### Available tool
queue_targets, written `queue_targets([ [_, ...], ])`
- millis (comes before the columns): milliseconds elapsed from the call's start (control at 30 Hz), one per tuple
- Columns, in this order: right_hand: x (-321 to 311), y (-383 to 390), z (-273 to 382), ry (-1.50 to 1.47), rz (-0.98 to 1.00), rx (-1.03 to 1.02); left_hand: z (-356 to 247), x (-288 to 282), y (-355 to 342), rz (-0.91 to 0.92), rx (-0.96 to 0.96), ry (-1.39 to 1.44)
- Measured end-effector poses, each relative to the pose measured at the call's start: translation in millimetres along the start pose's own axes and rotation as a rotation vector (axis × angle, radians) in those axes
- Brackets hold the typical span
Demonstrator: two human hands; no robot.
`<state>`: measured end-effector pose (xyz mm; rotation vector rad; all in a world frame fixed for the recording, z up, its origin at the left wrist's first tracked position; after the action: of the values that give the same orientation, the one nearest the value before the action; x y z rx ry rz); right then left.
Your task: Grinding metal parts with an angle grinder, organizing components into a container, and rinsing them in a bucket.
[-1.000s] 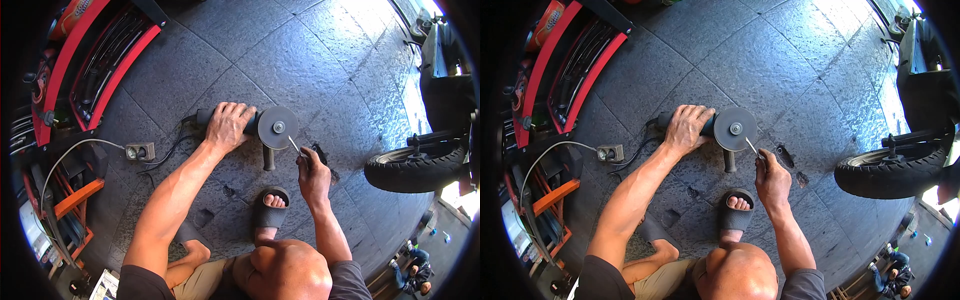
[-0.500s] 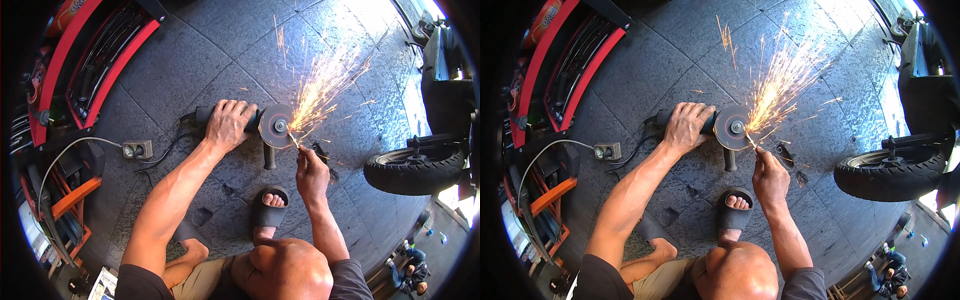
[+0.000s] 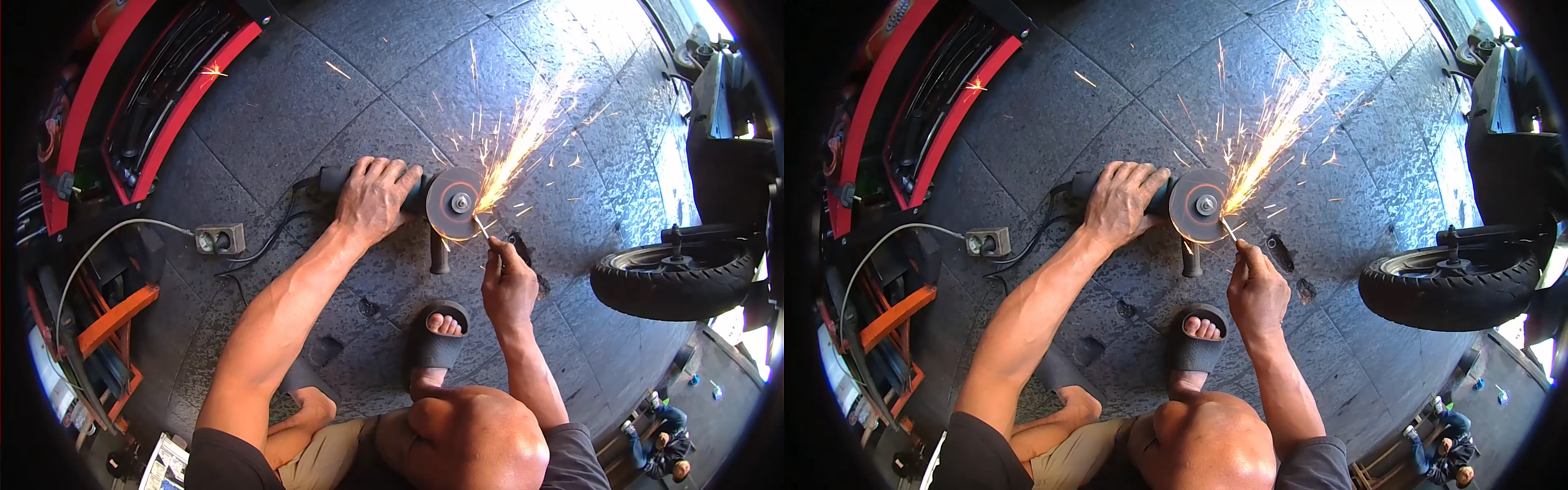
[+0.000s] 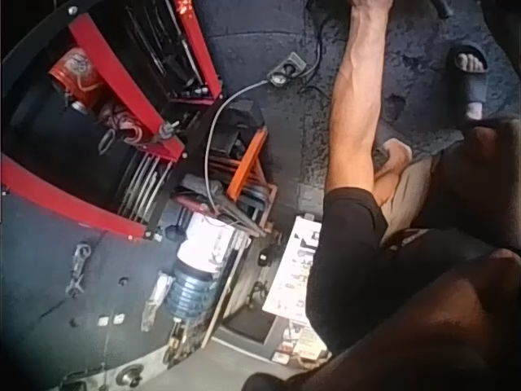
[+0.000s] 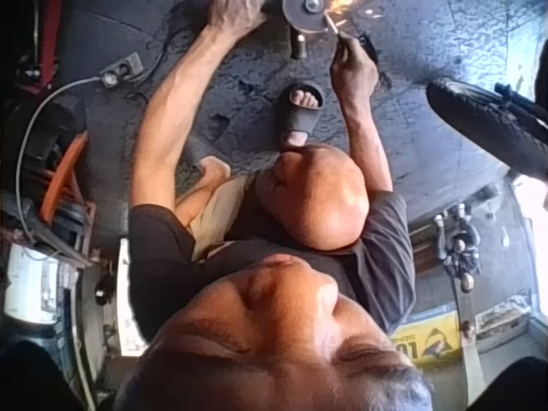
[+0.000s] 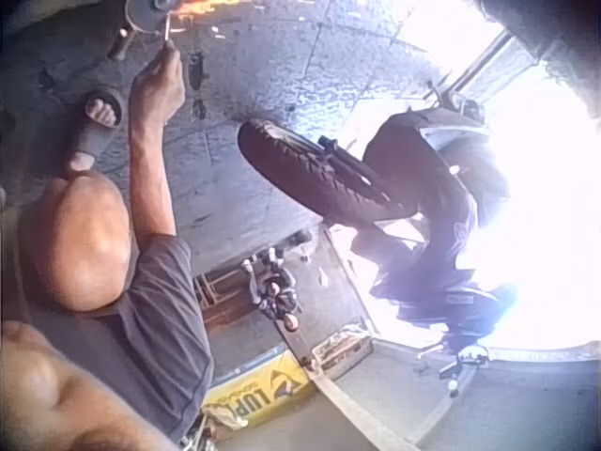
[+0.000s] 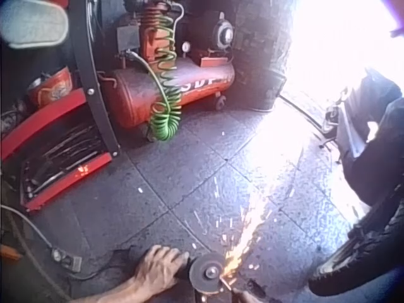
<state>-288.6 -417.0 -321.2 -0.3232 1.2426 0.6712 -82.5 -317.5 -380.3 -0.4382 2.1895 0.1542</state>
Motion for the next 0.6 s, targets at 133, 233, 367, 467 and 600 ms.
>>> queue_targets([
  [133, -0.2, 1.1, -2.2, 0.022, 0.007, 0.035, -0.4, -0.5, -0.5, -0.011, 0.007, -0.006],
  [233, -0.9, -0.3, -0.3, 0.034, 0.001, 0.011, 0.4, 0.5, -1.0, -0.005, -0.003, 0.011],
  [367, -0.3, -1.0, 0.3, 0.042, 0.01, 0.016, -0.9, 0.6, -1.0, -0.011, 0.005, -0.018],
  [467, 0.5, -0.1, 0.3, 0.056, 0.01, 0.027, -1.0, 0.7, -1.1, -0.006, 0.0, -0.013],
  [600, -0.8, -1.0, 0.0, 0.034, -0.021, 0.009, -0.7, 2.0, -1.9, 0.014, -0.009, 0.004],
])
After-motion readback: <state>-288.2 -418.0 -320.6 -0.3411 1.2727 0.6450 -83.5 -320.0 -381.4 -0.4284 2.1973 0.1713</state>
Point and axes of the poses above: each hand's wrist, its own y-axis away from the middle knuckle, its own x-axis out of the palm, z = x × y, the point moved 8 cm from there along -y, towards the middle knuckle, and after that the axes turned 11 degrees about y, right-handed, at the moved point
